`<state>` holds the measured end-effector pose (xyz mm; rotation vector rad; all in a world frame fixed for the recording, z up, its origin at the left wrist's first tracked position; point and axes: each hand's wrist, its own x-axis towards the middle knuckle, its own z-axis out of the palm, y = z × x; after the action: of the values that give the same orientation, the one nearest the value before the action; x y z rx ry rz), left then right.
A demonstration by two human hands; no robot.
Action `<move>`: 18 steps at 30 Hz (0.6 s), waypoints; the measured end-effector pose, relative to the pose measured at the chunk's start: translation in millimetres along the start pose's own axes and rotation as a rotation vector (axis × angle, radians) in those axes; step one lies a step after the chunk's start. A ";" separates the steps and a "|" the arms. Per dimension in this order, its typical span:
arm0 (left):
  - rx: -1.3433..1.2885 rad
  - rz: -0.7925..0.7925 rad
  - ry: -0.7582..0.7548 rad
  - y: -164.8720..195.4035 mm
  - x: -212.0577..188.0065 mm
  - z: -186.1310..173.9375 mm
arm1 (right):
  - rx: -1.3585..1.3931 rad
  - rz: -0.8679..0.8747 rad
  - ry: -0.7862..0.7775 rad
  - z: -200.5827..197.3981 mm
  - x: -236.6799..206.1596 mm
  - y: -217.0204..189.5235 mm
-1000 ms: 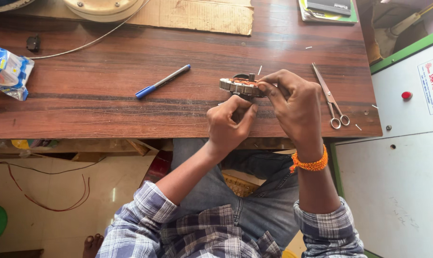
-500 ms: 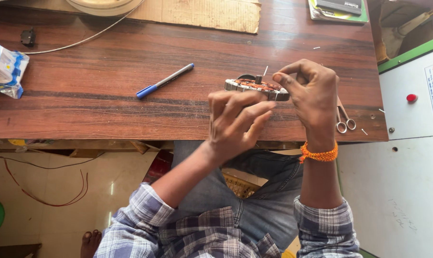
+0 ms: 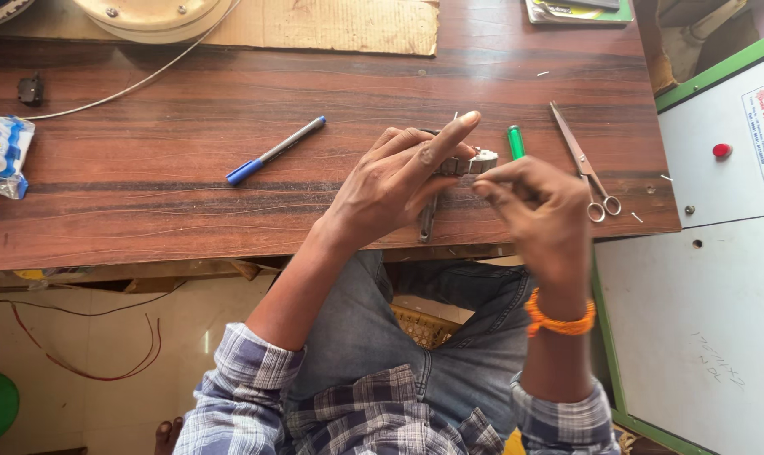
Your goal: The person sits at a workbench and works on a small electric motor rotor with copper windings, using their fingers to press and seat small components around the rotor's circumference, turning the rotor to reach different sections. They hold the rotor steady with one hand while fitting parts with the other.
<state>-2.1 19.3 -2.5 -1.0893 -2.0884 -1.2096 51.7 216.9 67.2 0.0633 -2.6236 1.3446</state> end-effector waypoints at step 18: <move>-0.021 -0.019 0.010 6.3 12.6 -4.6 | 0.097 -0.213 0.095 22.9 -9.4 19.8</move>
<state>-3.9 22.0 11.9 -1.0724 -2.0879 -1.2457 54.9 209.6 36.5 0.2772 -2.3952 1.3637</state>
